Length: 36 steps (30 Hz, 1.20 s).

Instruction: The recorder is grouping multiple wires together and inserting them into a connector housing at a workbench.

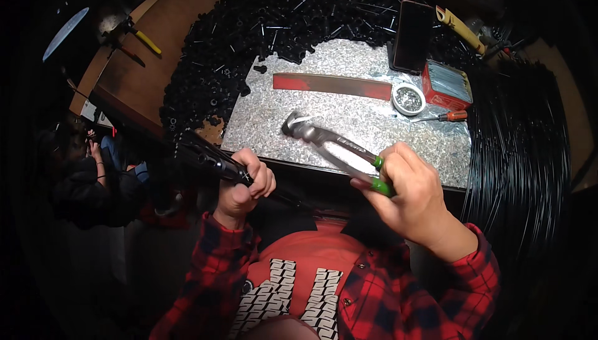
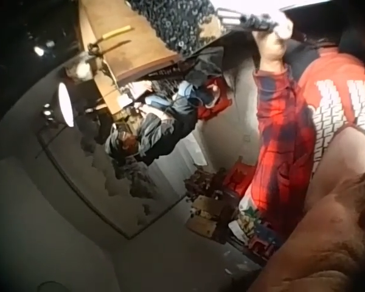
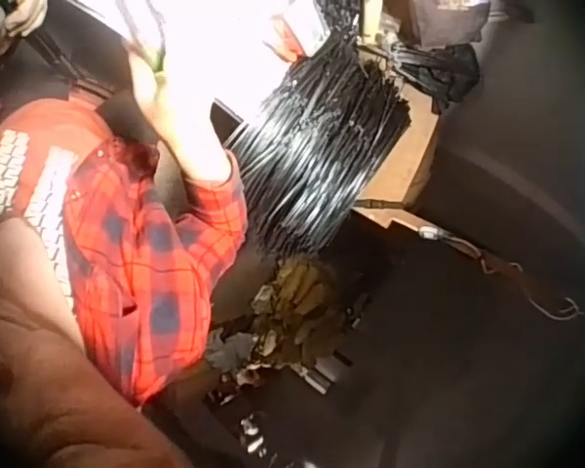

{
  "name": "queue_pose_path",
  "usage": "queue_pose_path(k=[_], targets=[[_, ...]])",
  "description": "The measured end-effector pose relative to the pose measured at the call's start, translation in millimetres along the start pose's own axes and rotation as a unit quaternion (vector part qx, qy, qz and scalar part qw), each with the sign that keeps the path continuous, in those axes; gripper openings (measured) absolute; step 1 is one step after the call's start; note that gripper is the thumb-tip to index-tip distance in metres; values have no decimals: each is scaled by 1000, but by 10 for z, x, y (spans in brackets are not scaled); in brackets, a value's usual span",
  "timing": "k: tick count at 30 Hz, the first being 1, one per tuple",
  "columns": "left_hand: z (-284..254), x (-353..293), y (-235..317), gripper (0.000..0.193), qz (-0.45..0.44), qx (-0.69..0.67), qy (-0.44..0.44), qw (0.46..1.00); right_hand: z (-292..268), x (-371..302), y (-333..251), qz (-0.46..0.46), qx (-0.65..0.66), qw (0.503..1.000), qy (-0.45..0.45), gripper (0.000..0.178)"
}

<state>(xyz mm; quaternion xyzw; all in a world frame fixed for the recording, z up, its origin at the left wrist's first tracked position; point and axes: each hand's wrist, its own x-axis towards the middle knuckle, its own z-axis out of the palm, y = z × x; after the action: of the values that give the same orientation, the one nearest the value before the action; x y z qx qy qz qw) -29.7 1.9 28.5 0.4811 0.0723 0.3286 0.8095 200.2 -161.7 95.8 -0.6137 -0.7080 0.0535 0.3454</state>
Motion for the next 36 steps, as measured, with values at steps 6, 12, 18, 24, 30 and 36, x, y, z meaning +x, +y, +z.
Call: queue_pose_path(k=[6,12,18,24,30,36], targets=[[58,-8,-59,57,8,47,8,999,87,154,-161,-103,-367,915,132,31],[-58,-23,-140,57,-14,88,52,995,193,145,-134,-143,-437,876,146,25],[-37,-5,-182,59,-1,142,75,987,234,121,-101,-162,-416,882,153,24],[-54,5,-196,61,16,181,93,979,231,114,-63,-183,-413,879,155,17],[-51,-109,-156,61,36,117,94,988,133,62,-149,-65,-122,990,-22,29],[-61,-130,-192,63,94,145,-17,985,75,-66,-93,74,109,975,-177,34]])
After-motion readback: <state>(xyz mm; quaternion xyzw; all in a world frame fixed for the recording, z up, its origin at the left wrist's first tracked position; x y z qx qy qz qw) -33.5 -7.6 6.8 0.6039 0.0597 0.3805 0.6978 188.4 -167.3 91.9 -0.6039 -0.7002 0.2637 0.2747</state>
